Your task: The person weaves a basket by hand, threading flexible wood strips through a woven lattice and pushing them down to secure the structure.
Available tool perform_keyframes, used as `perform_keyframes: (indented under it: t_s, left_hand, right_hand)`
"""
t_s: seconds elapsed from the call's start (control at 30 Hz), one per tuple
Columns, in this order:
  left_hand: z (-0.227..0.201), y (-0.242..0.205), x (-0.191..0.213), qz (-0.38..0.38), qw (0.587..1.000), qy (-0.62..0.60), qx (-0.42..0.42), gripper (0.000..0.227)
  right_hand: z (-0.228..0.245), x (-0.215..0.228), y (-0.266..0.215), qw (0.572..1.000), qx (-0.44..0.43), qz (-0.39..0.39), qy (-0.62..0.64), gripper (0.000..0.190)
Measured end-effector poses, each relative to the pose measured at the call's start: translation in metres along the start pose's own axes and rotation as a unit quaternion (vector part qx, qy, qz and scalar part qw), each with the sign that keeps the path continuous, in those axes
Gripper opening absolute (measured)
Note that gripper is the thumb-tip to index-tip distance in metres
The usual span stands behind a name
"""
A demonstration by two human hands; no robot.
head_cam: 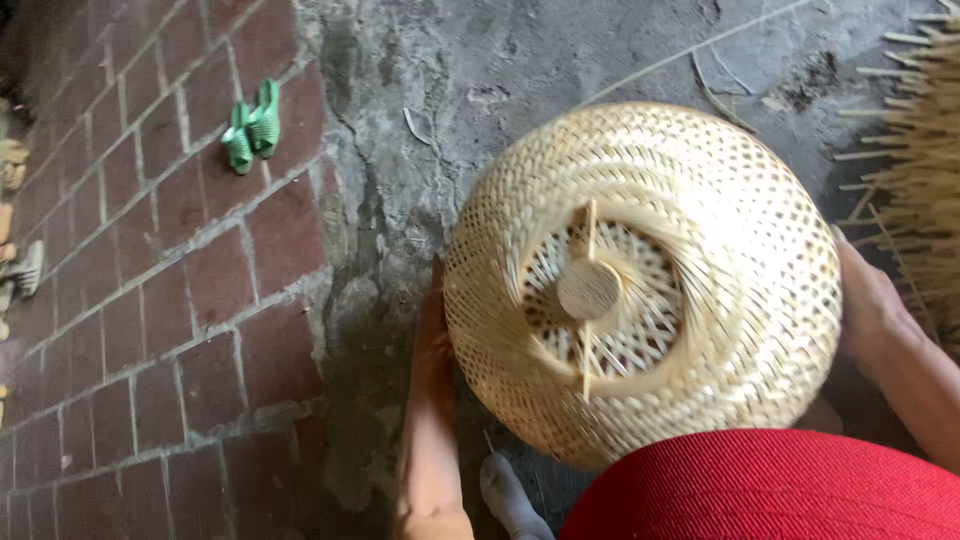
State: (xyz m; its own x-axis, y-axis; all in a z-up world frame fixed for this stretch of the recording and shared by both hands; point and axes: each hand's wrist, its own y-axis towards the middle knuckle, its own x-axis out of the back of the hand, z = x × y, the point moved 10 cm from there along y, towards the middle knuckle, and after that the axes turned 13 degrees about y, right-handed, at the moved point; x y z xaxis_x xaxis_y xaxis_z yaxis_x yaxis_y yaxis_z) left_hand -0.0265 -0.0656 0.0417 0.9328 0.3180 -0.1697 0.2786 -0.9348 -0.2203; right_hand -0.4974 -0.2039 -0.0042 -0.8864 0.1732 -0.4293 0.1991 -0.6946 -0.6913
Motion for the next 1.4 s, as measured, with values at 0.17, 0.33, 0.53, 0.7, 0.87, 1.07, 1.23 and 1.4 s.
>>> perform_keyframes:
  t_s: [0.17,0.33,0.53,0.7,0.87,1.07,1.23,1.4]
  left_hand:
    - [-0.024,-0.061,0.004,-0.046,0.998,-0.007,-0.037,0.075]
    - [-0.1,-0.148,0.007,-0.096,0.987,-0.016,-0.131,0.075]
    - [-0.196,-0.275,0.016,-0.146,0.952,-0.031,-0.266,0.074]
    - [-0.222,-0.384,0.014,-0.192,0.925,-0.047,-0.323,0.074]
    - [-0.198,-0.464,-0.02,-0.2,0.927,-0.064,-0.312,0.074]
    - [-0.175,-0.515,-0.081,-0.2,0.938,-0.081,-0.271,0.074]
    - [-0.142,-0.487,-0.092,-0.188,0.946,-0.099,-0.244,0.073]
    - [-0.082,-0.469,-0.096,-0.204,0.953,-0.108,-0.195,0.074]
  right_hand:
    - [0.021,0.012,-0.026,0.974,0.169,0.087,-0.123,0.059]
    - [0.02,0.027,-0.045,0.986,0.11,0.125,0.019,0.052]
    - [0.037,-0.001,-0.087,0.97,0.139,0.2,-0.007,0.051]
    - [0.031,-0.036,-0.139,0.955,0.135,0.263,-0.019,0.051]
    - [0.021,-0.014,-0.169,0.949,0.14,0.283,0.008,0.05]
    - [-0.001,-0.014,-0.159,0.938,0.141,0.311,0.052,0.049]
    - [-0.014,-0.008,-0.126,0.931,0.129,0.334,0.074,0.048]
    - [-0.057,0.008,-0.101,0.924,0.079,0.36,0.107,0.048]
